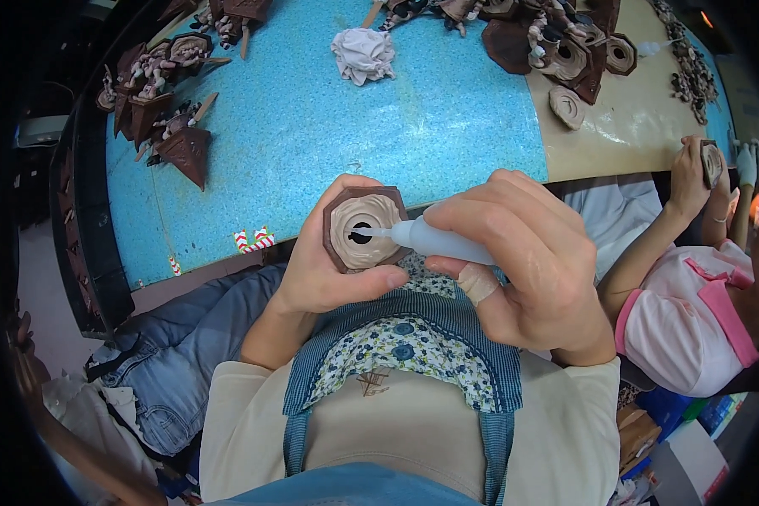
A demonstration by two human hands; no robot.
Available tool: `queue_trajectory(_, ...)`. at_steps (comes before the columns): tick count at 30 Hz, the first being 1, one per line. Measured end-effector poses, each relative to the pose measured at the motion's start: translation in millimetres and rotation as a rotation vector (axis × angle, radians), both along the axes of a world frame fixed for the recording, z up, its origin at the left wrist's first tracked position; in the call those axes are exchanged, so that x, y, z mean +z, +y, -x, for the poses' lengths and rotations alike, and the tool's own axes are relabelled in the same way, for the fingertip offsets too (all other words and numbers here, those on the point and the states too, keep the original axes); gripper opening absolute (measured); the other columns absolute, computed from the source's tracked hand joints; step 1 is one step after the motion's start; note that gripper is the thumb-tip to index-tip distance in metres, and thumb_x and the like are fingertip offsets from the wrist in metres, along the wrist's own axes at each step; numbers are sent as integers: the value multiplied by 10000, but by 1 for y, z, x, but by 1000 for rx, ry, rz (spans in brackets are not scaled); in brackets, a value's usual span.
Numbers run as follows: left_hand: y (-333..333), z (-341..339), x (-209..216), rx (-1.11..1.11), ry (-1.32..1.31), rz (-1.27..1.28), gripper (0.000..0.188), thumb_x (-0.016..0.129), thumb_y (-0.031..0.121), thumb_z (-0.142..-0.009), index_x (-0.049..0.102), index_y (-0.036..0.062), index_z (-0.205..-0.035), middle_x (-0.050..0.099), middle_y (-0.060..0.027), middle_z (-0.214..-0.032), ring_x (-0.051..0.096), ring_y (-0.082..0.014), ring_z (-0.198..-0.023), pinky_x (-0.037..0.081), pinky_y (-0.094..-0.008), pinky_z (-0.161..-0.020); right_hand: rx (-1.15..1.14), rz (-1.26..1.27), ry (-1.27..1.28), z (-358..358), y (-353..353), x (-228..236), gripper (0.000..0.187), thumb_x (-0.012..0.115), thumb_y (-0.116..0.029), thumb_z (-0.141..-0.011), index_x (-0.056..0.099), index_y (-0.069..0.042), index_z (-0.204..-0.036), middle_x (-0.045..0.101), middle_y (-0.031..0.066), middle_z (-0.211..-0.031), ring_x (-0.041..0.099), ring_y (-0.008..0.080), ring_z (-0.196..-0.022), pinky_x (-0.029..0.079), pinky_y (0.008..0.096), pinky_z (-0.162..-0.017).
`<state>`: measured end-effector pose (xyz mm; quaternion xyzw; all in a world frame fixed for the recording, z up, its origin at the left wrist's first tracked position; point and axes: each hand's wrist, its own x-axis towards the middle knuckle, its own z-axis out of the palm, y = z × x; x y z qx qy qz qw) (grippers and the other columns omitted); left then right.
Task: The person assembles figurines by dispensing glue from a squeeze bottle into base pieces and inserting character figures into the openings.
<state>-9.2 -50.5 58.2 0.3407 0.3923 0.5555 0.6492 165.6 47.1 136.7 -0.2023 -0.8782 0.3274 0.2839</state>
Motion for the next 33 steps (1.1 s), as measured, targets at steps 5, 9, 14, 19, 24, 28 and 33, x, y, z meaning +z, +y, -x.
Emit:
queue_trajectory(5,-1,-2,0,8,23,8,635,800,42,-666,411,18,-1167,568,-71,-1072,557,-127,-983,460,-272,-839,-16,25,-16,-3,0,-3,315,688,27,-582,613,20,-888,611,117,-751,582,260,-635,450,332,-564)
queue_trajectory(9,0,-5,1,11,-2,60,631,805,54,-661,420,21,-1160,573,-69,-1066,562,-124,-981,461,-271,-840,-20,33,8,-5,0,-7,307,690,23,-590,614,18,-887,611,117,-748,583,265,-636,450,333,-562)
queue_trajectory(14,0,-4,3,38,58,95,616,813,69,-656,436,26,-1141,580,-60,-1049,567,-124,-974,465,-273,-839,-50,170,38,-16,4,-16,247,715,-24,-677,601,24,-892,617,118,-767,598,206,-661,471,284,-607)
queue_trajectory(19,1,7,17,130,661,-13,617,825,99,-637,452,19,-1122,607,-105,-989,625,-171,-877,495,-288,-745,-208,751,336,-28,19,-56,285,673,-90,-819,530,25,-1036,613,77,-909,590,120,-785,490,259,-708)
queue_trajectory(24,-3,20,25,311,1218,-167,757,860,132,-596,424,-6,-1200,579,-98,-1010,586,-191,-935,461,-297,-842,-145,899,520,-2,30,-75,374,658,-92,-836,481,33,-1141,605,86,-954,603,142,-825,494,268,-745)
queue_trajectory(28,-3,25,25,484,1059,-363,807,750,115,-664,318,-50,-1326,455,-187,-1145,511,-275,-1027,416,-352,-901,-113,609,434,27,60,-93,339,634,-44,-813,513,19,-1124,603,85,-966,618,174,-869,489,297,-777)
queue_trajectory(33,-5,12,14,521,849,-343,784,688,78,-745,236,-26,-1377,410,-181,-1220,469,-265,-1124,396,-363,-960,-250,249,207,55,66,-94,328,612,5,-748,548,4,-1069,593,136,-973,618,259,-874,482,328,-795)
